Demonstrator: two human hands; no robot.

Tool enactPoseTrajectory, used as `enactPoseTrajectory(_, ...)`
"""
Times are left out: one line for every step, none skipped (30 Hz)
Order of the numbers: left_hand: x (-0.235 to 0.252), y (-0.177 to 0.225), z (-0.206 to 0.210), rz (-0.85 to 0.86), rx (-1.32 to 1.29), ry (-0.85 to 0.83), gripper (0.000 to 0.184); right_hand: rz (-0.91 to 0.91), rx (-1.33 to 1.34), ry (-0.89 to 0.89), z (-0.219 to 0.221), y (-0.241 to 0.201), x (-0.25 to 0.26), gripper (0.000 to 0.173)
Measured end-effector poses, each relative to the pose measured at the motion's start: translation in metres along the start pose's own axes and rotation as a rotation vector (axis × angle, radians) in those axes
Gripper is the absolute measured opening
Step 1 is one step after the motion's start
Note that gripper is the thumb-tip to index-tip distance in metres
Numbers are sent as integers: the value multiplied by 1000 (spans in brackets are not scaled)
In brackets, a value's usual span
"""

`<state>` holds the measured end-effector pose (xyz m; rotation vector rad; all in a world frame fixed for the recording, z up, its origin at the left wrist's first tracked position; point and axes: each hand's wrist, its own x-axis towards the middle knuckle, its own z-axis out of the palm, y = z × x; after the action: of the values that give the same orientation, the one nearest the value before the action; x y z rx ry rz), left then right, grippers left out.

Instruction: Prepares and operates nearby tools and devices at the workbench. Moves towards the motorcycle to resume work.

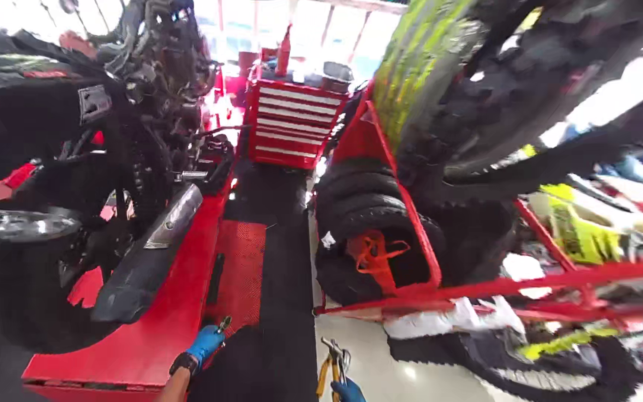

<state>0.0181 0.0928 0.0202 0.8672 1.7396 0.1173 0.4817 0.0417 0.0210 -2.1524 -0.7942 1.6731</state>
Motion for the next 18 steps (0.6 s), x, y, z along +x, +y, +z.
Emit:
enactPoseTrajectory(16,16,-5,-14,-50,15,34,-31,-23,-20,1,-47,22,22)
enactPoseTrajectory(34,32,-10,-31,-88,24,33,-66,-26,-43,3,-90,46,21)
enactPoseTrajectory(54,48,-17,-47,-114,31,33,-103,-10,-72,7,-128,72,22)
enactPoseTrajectory(76,64,-26,-61,-131,31,33,-139,24,-105,11,-165,96,23)
enactPoseTrajectory(98,81,-34,-77,-148,31,32,-167,68,-141,14,-200,116,24)
enactPoseTrajectory(118,100,-42,-95,-158,29,32,-186,103,-166,17,-234,130,25)
enactPoseTrajectory(138,122,-52,-112,-170,32,32,-199,117,-183,20,-268,142,25)
enactPoseTrajectory(155,144,-61,-126,-179,32,32,-206,123,-196,21,-300,150,24)
enactPoseTrajectory(175,172,-75,-128,-194,33,32,-216,134,-217,22,-335,163,22)
enactPoseTrajectory(196,202,-90,-121,-222,35,31,-225,156,-235,22,-368,178,19)
enactPoseTrajectory(214,233,-102,-110,-260,27,30,-228,178,-246,23,-399,191,13)
enactPoseTrajectory(231,261,-112,-97,-286,17,28,-224,197,-253,23,-427,204,10)
enactPoseTrajectory(246,290,-123,-81,-300,4,28,-218,205,-257,23,-454,217,10)
enactPoseTrajectory(262,321,-135,-54,-313,-7,27,-216,221,-259,25,-483,233,11)
enactPoseTrajectory(282,352,-146,-21,-328,-11,26,-218,240,-258,27,-515,252,10)
enactPoseTrajectory(303,385,-158,10,-360,-13,24,-225,258,-258,30,-548,274,10)
enactPoseTrajectory(325,417,-167,25,-407,-16,23,-235,272,-260,32,-580,296,10)
enactPoseTrajectory(349,448,-177,30,-445,-21,22,-248,279,-264,34,-614,319,11)
